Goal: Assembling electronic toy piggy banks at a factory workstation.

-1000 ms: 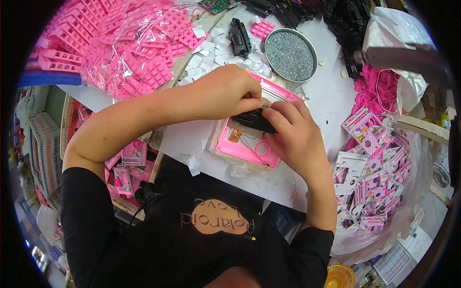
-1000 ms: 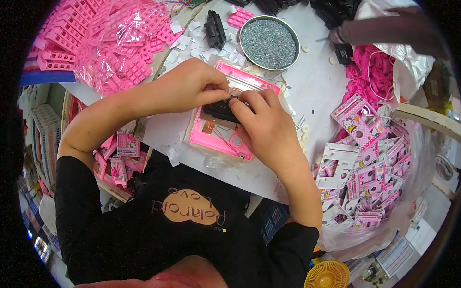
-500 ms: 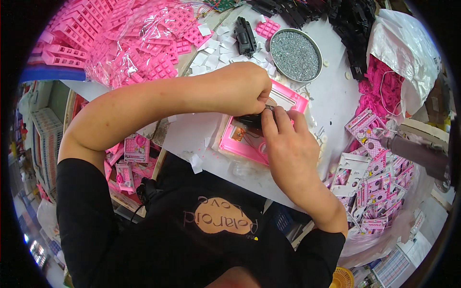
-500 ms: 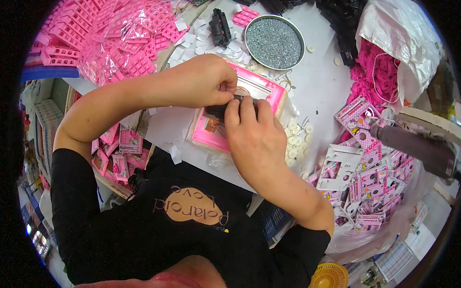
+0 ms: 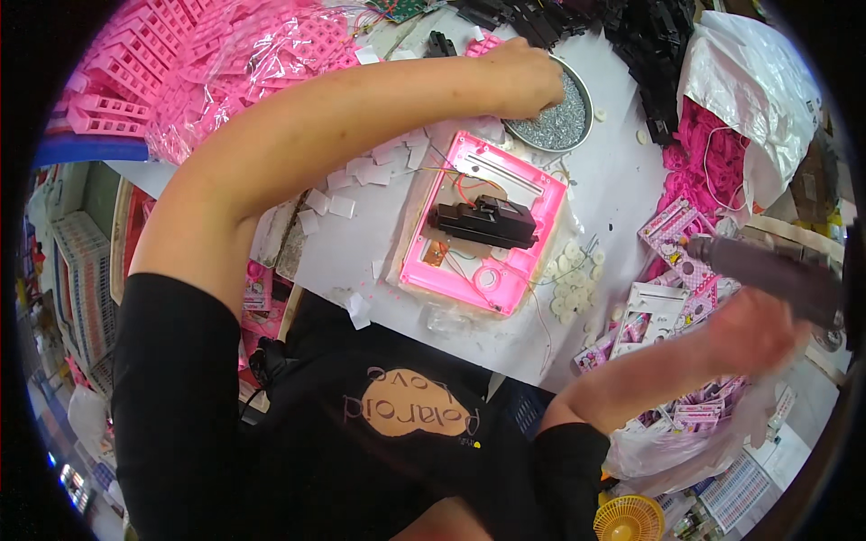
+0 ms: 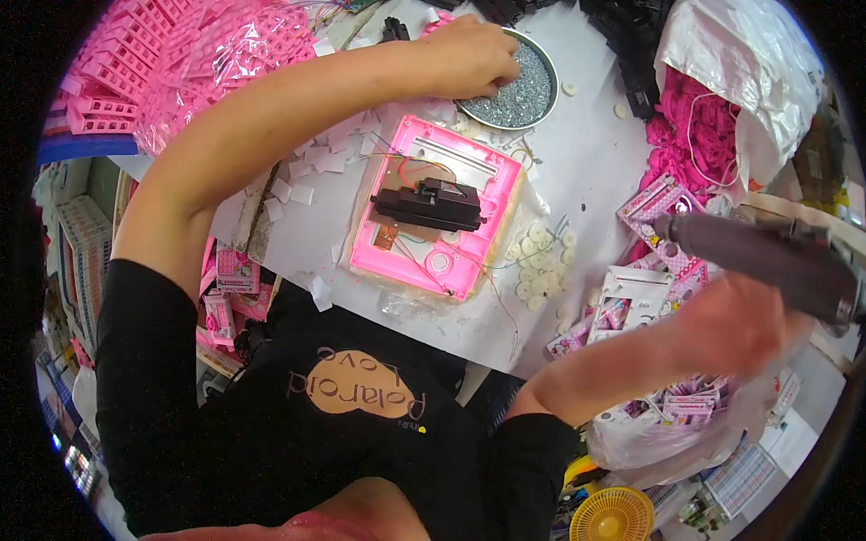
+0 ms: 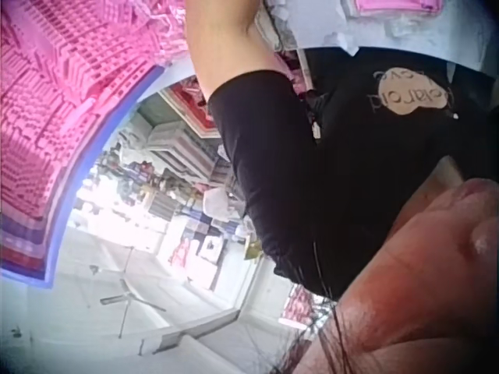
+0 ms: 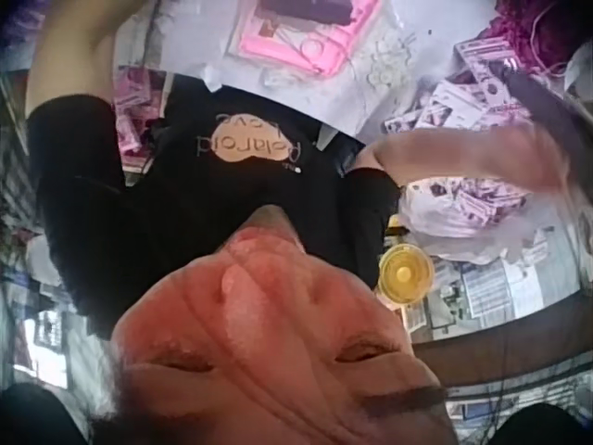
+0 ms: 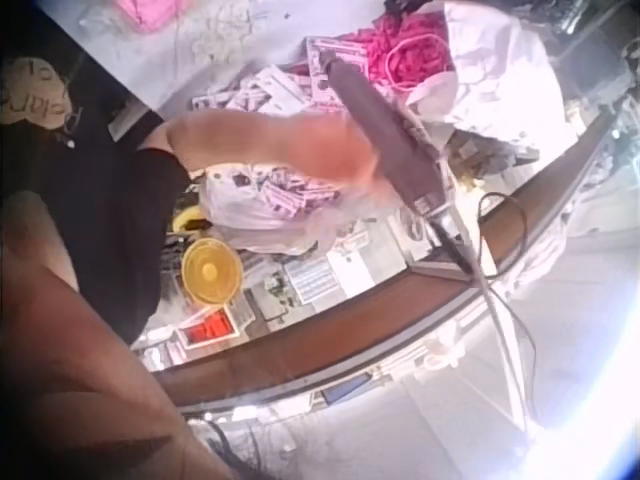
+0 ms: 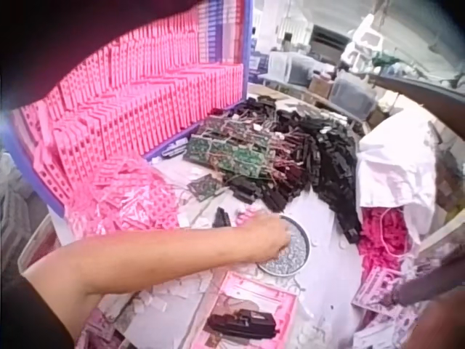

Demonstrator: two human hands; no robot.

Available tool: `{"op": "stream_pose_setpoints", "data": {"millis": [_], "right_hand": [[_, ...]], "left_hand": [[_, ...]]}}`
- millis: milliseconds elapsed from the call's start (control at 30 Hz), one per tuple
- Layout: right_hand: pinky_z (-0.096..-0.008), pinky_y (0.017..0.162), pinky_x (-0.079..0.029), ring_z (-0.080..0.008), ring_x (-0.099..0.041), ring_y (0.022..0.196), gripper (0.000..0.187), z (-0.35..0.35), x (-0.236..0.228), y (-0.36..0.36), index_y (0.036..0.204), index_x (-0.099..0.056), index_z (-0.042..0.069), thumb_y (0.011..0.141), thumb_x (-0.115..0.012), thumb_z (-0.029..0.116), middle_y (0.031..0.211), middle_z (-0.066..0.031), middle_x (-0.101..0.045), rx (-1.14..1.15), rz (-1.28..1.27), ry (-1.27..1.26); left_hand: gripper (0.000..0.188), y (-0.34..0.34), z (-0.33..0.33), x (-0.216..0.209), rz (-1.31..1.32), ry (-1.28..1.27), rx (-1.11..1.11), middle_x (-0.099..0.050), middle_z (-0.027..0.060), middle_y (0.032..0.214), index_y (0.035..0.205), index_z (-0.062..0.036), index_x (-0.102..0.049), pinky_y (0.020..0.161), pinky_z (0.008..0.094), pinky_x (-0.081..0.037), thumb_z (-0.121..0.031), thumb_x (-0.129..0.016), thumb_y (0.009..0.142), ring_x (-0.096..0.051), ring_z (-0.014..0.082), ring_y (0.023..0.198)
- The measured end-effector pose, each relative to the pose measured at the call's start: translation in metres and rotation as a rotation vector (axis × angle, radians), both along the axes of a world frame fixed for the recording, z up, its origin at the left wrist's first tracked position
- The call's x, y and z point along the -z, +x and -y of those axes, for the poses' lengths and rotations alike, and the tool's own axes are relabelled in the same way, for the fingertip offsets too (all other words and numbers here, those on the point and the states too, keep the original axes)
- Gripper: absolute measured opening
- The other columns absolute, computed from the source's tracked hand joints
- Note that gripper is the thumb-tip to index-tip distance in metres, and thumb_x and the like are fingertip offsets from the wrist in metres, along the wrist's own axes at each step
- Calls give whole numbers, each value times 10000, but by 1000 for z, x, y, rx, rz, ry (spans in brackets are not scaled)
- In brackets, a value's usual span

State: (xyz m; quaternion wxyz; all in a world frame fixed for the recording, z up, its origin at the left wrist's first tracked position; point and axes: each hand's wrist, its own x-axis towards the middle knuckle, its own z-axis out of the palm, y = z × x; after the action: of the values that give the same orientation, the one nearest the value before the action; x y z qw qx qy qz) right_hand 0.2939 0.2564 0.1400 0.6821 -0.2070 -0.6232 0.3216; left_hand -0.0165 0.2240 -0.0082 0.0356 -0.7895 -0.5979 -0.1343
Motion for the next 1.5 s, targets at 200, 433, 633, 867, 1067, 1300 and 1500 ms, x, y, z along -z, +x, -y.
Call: {"op": "stream_pose_setpoints", "data": {"millis": [200,433,633,867,1067,1300,1500], "right_hand": [[-332,778,-487,-183,-625,827,495,-22,20,-66,1360,-490,-72,921,-644,96,979,-117,-656,-848,203,-387],[-292,765,-480,-157,-618,807,372,1,32,-107,1190,-585,-110,898,-696,91,874,-98,-645,-740,210,-358],[-288,776,-486,-160,-614,801,364,13,36,-87,1187,-577,-105,897,-690,83,876,-102,-640,-643,186,-394],[-327,791,-499,-175,-616,815,341,38,32,-78,1189,-561,-87,906,-665,74,873,-104,-634,-595,221,-428],[-344,633,-456,-160,-536,656,369,63,38,-68,1250,-489,1,927,-618,125,749,-67,-564,-823,-45,-512],[-330,535,-413,-155,-496,531,301,101,25,-82,1126,-490,110,918,-676,224,645,-12,-527,-1139,-91,-273],[-361,557,-452,-186,-538,553,294,101,30,-85,1095,-504,79,909,-703,191,668,-42,-560,-1209,-7,-289]], "left_hand": [[157,11,-13,3,-56,-13,-15,-738,70,911,891,-149,-759,821,436,-434,-216,-618,880,-703,257,889],[231,7,-15,-7,-32,-258,-34,-692,59,892,843,-106,-710,831,437,-438,-311,-627,911,-674,248,914],[171,10,-13,-8,55,-91,23,-737,63,888,891,-160,-755,854,447,-394,-279,-632,883,-693,251,882],[182,9,-21,-2,-126,-135,-76,-743,76,862,898,-135,-754,851,460,-408,-293,-666,870,-701,273,830],[102,19,77,-62,578,-160,-2,-684,32,871,881,-121,-683,925,452,-370,-205,-726,844,-649,222,876],[149,61,194,-42,615,136,11,-703,-18,920,953,-128,-689,933,421,-348,-130,-770,828,-652,157,859],[164,65,199,-38,691,155,-21,-695,-20,887,944,-125,-688,913,415,-344,-106,-778,808,-645,159,795]]}}
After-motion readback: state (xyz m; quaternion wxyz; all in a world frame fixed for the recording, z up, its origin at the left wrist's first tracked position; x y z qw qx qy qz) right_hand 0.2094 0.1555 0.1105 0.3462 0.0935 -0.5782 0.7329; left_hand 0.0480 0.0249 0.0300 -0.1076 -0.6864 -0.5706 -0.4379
